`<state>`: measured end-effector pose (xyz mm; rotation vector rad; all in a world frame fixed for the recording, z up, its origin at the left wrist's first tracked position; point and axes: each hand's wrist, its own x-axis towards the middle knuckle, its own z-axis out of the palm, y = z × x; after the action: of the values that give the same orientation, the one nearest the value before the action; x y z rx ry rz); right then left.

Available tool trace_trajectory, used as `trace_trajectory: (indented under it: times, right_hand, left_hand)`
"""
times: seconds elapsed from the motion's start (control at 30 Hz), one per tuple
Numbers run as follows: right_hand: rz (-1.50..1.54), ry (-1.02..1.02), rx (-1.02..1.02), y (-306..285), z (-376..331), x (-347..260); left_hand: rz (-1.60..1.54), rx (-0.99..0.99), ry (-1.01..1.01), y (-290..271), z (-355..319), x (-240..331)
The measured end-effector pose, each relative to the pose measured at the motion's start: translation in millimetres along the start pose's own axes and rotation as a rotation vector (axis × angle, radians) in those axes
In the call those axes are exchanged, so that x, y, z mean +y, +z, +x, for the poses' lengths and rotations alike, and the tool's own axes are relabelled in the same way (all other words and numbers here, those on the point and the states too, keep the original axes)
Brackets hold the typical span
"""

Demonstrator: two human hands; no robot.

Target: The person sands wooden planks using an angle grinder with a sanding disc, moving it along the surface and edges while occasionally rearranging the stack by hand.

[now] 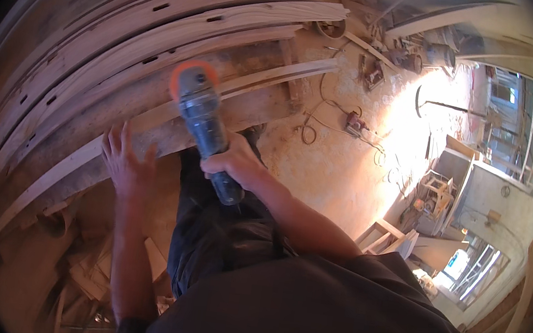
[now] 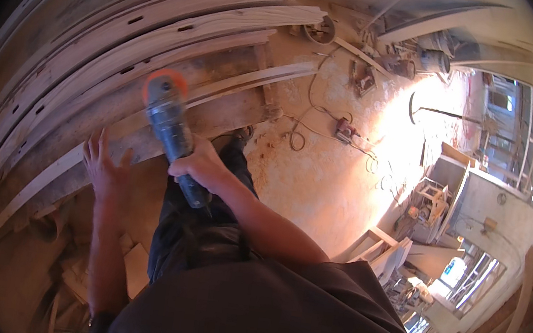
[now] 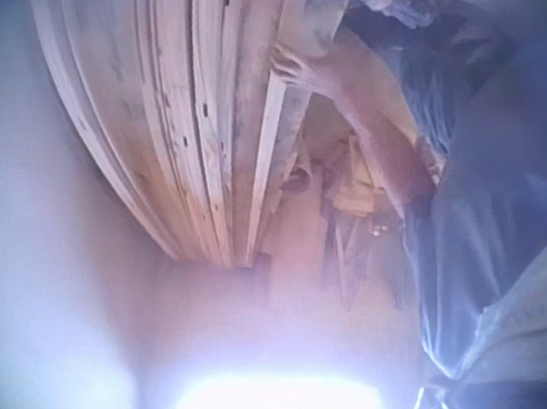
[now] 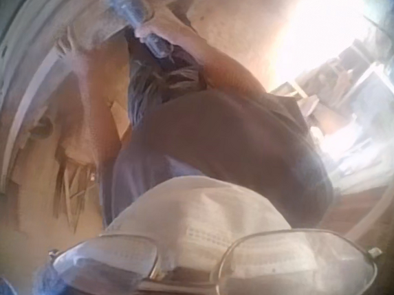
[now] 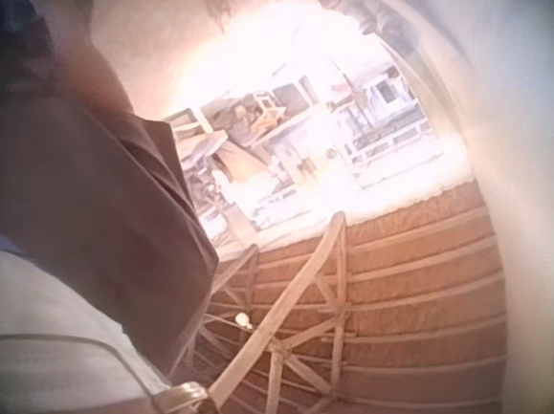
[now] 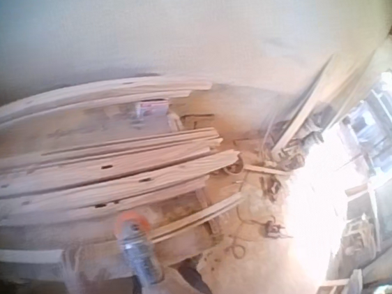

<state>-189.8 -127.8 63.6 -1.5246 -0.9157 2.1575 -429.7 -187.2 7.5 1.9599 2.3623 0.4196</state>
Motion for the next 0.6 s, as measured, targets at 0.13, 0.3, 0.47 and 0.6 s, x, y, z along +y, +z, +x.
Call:
trace_trajectory:
  times: [0.13, 0.3, 0.47, 0.6]
  right_hand:
    - [0.129, 0.017, 0.119, -46, -24, 6]
    - [0.261, -0.036, 0.227, -79, -55, 12]
    - [0.201, -0.017, 0.142, -102, -59, 36]
    - [0.058, -0.093, 0.050, -92, -35, 43]
  left_hand:
    - [-0.137, -0.465, -0.002, 28, 46, -47]
    - [-0.331, -0.602, -0.003, 29, 78, -64]
    - [-0.427, -0.385, -0.131, 10, 83, -46]
    - [-1.137, -0.621, -0.365, 32, 13, 22]
